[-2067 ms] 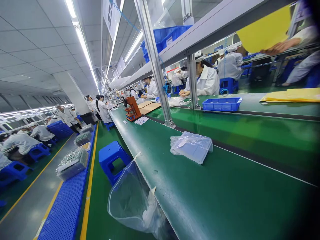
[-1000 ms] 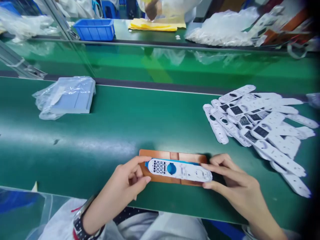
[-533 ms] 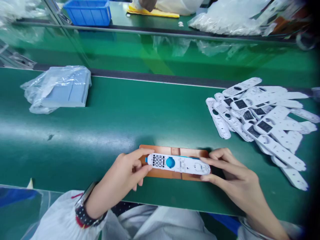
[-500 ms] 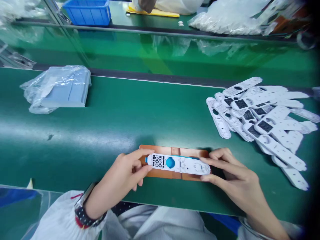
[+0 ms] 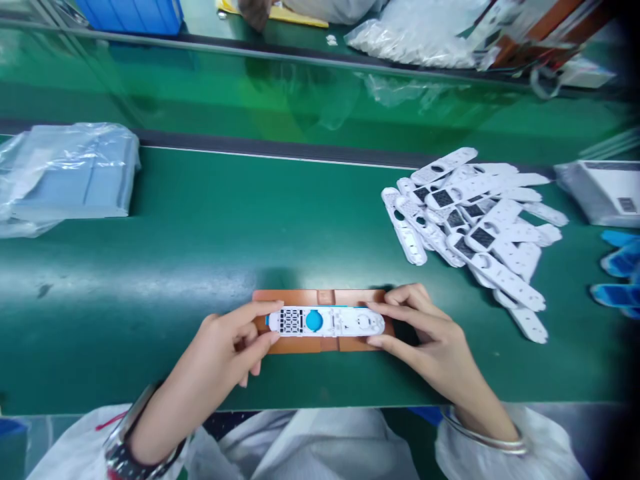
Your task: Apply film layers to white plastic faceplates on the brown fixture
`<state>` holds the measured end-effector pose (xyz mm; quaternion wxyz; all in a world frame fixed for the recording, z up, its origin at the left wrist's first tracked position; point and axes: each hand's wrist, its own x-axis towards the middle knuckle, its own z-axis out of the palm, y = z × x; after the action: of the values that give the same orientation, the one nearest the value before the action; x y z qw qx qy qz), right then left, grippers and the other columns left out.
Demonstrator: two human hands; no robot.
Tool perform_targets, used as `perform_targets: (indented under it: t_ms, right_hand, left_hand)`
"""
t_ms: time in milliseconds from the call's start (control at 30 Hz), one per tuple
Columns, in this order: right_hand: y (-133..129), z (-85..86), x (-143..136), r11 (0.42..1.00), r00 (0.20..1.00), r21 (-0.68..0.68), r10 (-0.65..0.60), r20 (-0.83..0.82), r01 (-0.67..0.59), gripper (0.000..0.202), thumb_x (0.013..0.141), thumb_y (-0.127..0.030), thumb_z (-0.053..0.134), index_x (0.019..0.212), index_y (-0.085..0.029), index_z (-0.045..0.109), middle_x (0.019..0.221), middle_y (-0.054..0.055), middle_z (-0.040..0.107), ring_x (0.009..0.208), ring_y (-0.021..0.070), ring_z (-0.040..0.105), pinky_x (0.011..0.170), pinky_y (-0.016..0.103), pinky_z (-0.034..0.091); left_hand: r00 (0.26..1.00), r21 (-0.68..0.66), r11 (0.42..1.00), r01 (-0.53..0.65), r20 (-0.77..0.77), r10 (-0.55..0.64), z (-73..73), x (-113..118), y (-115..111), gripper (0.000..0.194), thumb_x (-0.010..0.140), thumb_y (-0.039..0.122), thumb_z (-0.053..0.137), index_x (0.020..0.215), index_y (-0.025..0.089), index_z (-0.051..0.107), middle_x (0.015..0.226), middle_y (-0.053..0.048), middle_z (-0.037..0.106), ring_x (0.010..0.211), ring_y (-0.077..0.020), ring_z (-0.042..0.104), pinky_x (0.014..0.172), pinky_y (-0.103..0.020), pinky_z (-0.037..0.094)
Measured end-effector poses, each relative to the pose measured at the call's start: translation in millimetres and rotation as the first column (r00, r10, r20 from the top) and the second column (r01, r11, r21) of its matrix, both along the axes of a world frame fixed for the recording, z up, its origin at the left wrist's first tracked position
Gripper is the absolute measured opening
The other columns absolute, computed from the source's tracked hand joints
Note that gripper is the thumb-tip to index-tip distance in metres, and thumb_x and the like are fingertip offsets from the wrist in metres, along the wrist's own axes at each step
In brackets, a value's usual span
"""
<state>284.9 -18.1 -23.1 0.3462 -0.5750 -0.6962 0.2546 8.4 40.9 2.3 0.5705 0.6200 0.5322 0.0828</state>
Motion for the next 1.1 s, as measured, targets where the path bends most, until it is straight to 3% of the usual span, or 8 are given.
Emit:
perform_targets:
  t_ms: [733,1100]
  right_hand:
    - [0,5.6,-2,0.997,0.999,-0.067,-0.025,-0.033,0.023,0.023,0.081,-0.023,0.067,0.103,-0.027,0.068,0.086,0.003,0.055,0.085,0.0181,0.052,0.070,0.033,0.046]
    - [1,6.5,-3,0.997,0.999,-0.075,-0.020,-0.026,0.018,0.023,0.081,-0.021,0.066,0.104,-0.026,0.067,0.087,0.004,0.055,0.086,0.0184,0.052,0.068,0.032,0.047]
  left_hand:
    - [0.999,0.024,0.999,0.044,-0.026,-0.044,-15.3,-8,0,0.036,0.082,0.039,0.051,0.112,0.021,0.060,0.042,0.008,0.054,0.031,-0.0091,0.046,0.029,-0.014,0.036]
    - [0.996,0.078,0.995,0.069,-0.055,-0.065,-13.4,-9,2,0.034,0.084,0.039,0.051,0.112,0.023,0.061,0.041,0.008,0.055,0.030,-0.0102,0.048,0.031,-0.017,0.037]
